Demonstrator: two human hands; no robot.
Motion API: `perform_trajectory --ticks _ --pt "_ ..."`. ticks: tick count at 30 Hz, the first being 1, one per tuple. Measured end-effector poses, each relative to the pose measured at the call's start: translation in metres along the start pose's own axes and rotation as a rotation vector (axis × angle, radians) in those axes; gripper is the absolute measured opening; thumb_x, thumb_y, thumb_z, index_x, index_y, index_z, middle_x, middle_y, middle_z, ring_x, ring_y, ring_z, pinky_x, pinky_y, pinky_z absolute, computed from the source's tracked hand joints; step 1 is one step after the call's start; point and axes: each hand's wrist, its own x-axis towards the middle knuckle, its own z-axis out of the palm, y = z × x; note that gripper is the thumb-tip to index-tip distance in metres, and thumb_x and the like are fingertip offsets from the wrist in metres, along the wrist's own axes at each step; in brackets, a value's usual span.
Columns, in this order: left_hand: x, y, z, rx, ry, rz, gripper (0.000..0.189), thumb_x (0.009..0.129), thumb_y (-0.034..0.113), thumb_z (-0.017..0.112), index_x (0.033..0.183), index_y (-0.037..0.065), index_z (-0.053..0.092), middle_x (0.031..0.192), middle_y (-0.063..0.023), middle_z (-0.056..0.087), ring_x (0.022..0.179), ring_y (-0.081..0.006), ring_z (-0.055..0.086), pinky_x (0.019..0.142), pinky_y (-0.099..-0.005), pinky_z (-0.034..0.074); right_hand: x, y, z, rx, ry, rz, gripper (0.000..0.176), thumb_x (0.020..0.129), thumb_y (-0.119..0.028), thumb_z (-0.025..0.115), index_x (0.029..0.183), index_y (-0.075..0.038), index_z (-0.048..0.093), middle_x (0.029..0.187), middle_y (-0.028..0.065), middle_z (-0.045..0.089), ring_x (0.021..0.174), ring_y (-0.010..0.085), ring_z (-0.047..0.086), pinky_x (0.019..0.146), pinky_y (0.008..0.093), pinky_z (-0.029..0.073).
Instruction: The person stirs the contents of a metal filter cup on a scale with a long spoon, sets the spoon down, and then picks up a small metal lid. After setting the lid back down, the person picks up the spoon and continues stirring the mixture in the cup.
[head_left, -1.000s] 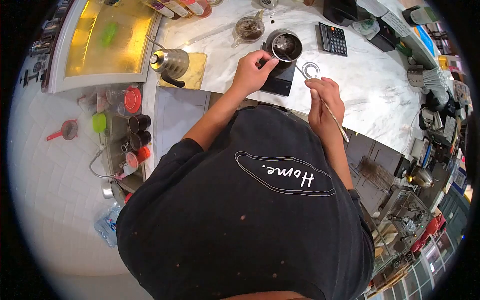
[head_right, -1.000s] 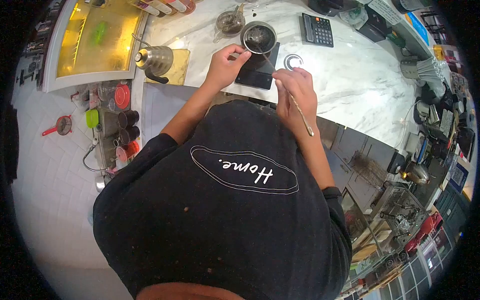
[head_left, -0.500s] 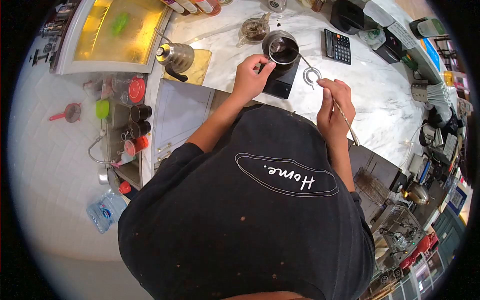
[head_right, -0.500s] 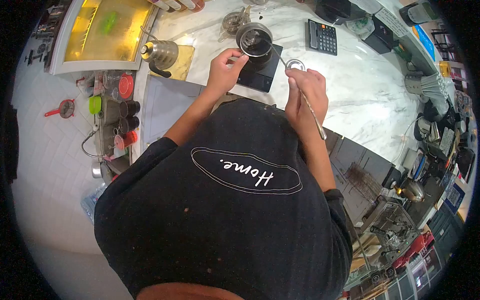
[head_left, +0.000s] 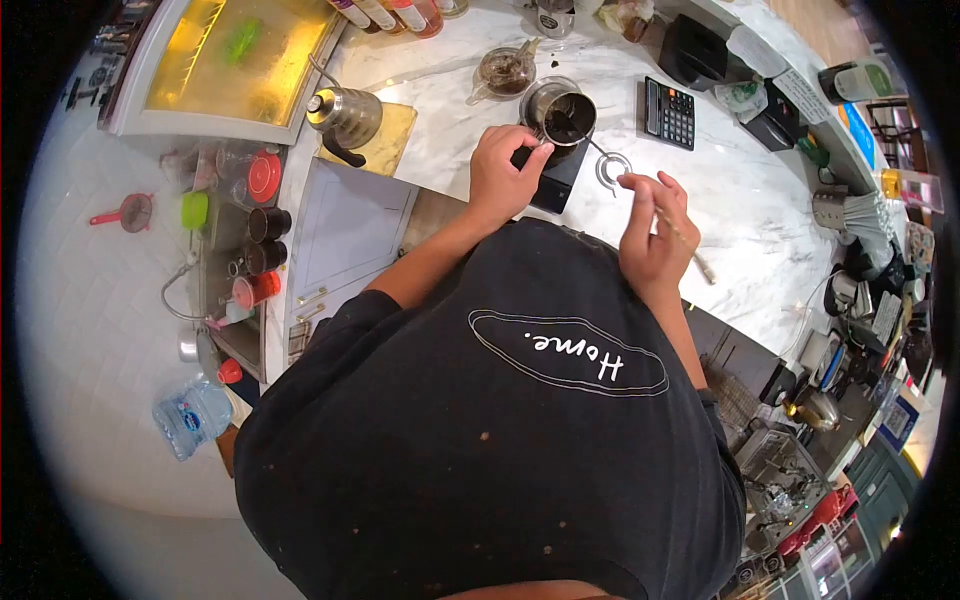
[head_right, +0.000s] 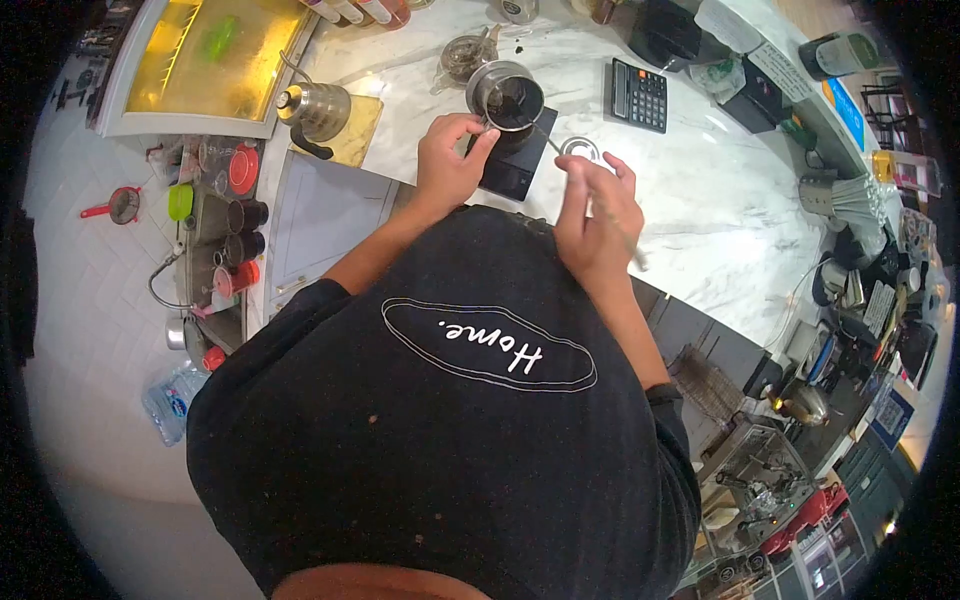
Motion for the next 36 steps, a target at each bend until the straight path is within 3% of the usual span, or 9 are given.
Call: perform_trajectory --ticks 2,3,4,6,7,16,28,36 --pt "0.003 0.002 -0.001 -0.014 -0.009 0.019 0.019 0.088 0.015 0.081 0.085 0.002 0.068 0.092 -0.0134 0.071 0.094 -0.0353 0.064 0.084 -0.0436 0.050 0.002 0.000 0.003 0.284 0.131 0.446 0.021 0.107 -0.011 0.057 0.104 0.004 0.072 0.096 0.0128 0.080 0.089 0.0200 0.076 0.094 0.0351 0.054" --pt "0.005 0.003 -0.002 -0.012 0.002 0.021 0.019 0.088 0.015 0.081 0.085 0.002 0.068 0.092 -0.0134 0.071 0.094 -0.0353 0.064 0.084 -0.0436 0.050 0.003 0.007 0.004 0.414 0.172 0.513 0.030 0.110 -0.015 0.052 0.105 0.008 0.070 0.096 0.0148 0.080 0.090 0.0195 0.076 0.088 0.0305 0.055" --pt "0.006 0.003 -0.003 -0.021 -0.008 0.029 0.019 0.088 0.015 0.081 0.085 0.002 0.067 0.092 -0.0134 0.071 0.094 -0.0353 0.064 0.084 -0.0435 0.050 0.007 0.009 0.003 0.417 0.169 0.505 0.030 0.110 -0.015 0.052 0.105 0.008 0.070 0.096 0.0148 0.080 0.090 0.0195 0.076 0.088 0.0305 0.055" --pt "0.009 0.003 -0.002 -0.030 -0.018 0.042 0.019 0.088 0.015 0.081 0.085 0.002 0.067 0.093 -0.0134 0.071 0.093 -0.0353 0.064 0.084 -0.0433 0.050 0.012 0.013 0.000 0.600 0.215 0.683 0.035 0.111 -0.018 0.050 0.105 0.011 0.069 0.095 0.0178 0.079 0.091 0.0221 0.077 0.089 0.0320 0.056" --pt "0.010 0.002 -0.001 -0.030 -0.014 0.044 0.019 0.088 0.015 0.081 0.085 0.002 0.067 0.093 -0.0135 0.071 0.093 -0.0352 0.064 0.083 -0.0431 0.050 0.013 0.017 0.000 0.680 0.213 0.710 0.036 0.111 -0.019 0.049 0.109 0.013 0.066 0.096 0.0227 0.077 0.093 0.0257 0.077 0.091 0.0338 0.056" --pt "0.010 0.006 -0.001 -0.070 -0.052 -0.022 0.018 0.089 0.014 0.080 0.085 0.001 0.068 0.091 -0.0138 0.071 0.091 -0.0340 0.064 0.081 -0.0424 0.050 0.011 0.053 0.008 1.091 0.335 0.923 0.031 0.111 -0.015 0.046 0.115 0.013 0.057 0.105 0.0292 0.072 0.096 0.0355 0.076 0.093 0.0394 0.058" --pt "0.004 0.007 -0.004 -0.059 -0.007 -0.020 0.019 0.089 0.014 0.080 0.086 0.000 0.067 0.090 -0.0141 0.071 0.088 -0.0333 0.064 0.079 -0.0418 0.050 0.001 0.074 0.005 1.198 0.311 1.094 0.031 0.111 -0.019 0.047 0.119 0.010 0.056 0.110 0.0264 0.072 0.101 0.0370 0.075 0.097 0.0428 0.055" --pt "0.003 0.006 -0.002 -0.083 0.040 -0.028 0.018 0.089 0.012 0.081 0.088 0.000 0.068 0.091 -0.0151 0.072 0.089 -0.0332 0.065 0.080 -0.0410 0.051 0.001 0.074 0.005 1.155 0.318 0.988 0.030 0.111 -0.017 0.048 0.118 0.011 0.057 0.106 0.0259 0.073 0.099 0.0362 0.076 0.095 0.0414 0.057"
